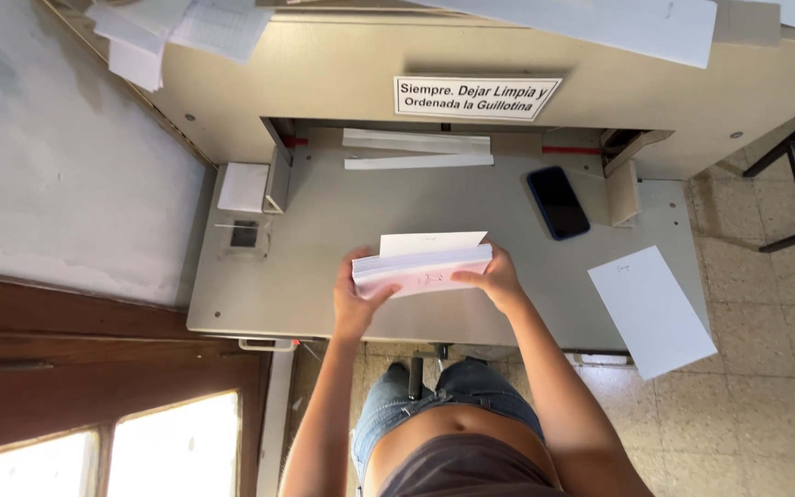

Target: The person is sorting, inspecting, and stacking printed paper sheets on the bed of a paper cutting machine.

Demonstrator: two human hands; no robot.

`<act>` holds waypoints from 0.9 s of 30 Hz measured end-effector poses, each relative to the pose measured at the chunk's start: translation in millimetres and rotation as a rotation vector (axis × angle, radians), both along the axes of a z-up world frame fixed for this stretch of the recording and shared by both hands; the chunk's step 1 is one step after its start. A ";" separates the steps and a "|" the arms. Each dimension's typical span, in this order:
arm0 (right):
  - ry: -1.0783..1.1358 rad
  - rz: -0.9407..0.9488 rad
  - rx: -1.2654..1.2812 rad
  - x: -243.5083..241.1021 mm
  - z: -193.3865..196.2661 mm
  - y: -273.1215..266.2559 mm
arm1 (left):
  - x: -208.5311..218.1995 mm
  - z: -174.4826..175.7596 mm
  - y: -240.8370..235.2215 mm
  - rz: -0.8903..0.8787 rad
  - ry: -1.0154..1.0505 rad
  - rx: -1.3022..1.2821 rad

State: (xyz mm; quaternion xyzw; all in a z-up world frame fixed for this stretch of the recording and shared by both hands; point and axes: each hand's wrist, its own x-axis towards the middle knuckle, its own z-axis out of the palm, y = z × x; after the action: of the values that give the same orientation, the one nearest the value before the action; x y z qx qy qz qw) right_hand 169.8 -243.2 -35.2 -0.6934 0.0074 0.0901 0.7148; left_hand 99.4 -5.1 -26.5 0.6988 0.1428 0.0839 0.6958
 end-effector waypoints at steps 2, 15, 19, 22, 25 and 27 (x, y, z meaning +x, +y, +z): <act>0.028 -0.100 0.029 4.1 -11.7 6.1 | 2.9 -21.0 -9.6 0.017 0.104 -0.003; 0.041 -0.200 -0.096 -2.0 -8.6 10.2 | -17.1 50.0 -3.6 -0.124 0.137 0.306; 0.177 -0.078 -0.018 -3.1 35.5 2.7 | -41.8 111.5 -17.4 -0.363 0.126 0.225; 0.375 0.075 0.143 -11.5 48.3 -6.3 | -51.5 135.4 -26.8 -0.485 0.097 0.027; 0.519 0.188 0.392 -10.6 -28.3 -36.1 | -51.5 90.6 -27.6 -0.380 0.194 -0.315; 0.559 0.229 0.560 -16.7 -40.8 -39.7 | -48.2 68.8 -26.5 -0.253 0.285 -0.513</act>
State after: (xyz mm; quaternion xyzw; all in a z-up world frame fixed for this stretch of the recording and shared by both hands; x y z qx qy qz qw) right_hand 153.1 -282.8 -76.0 -0.4172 0.0994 0.3525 0.8317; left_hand 51.3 -31.7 42.2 0.5173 0.1675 -0.1409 0.8273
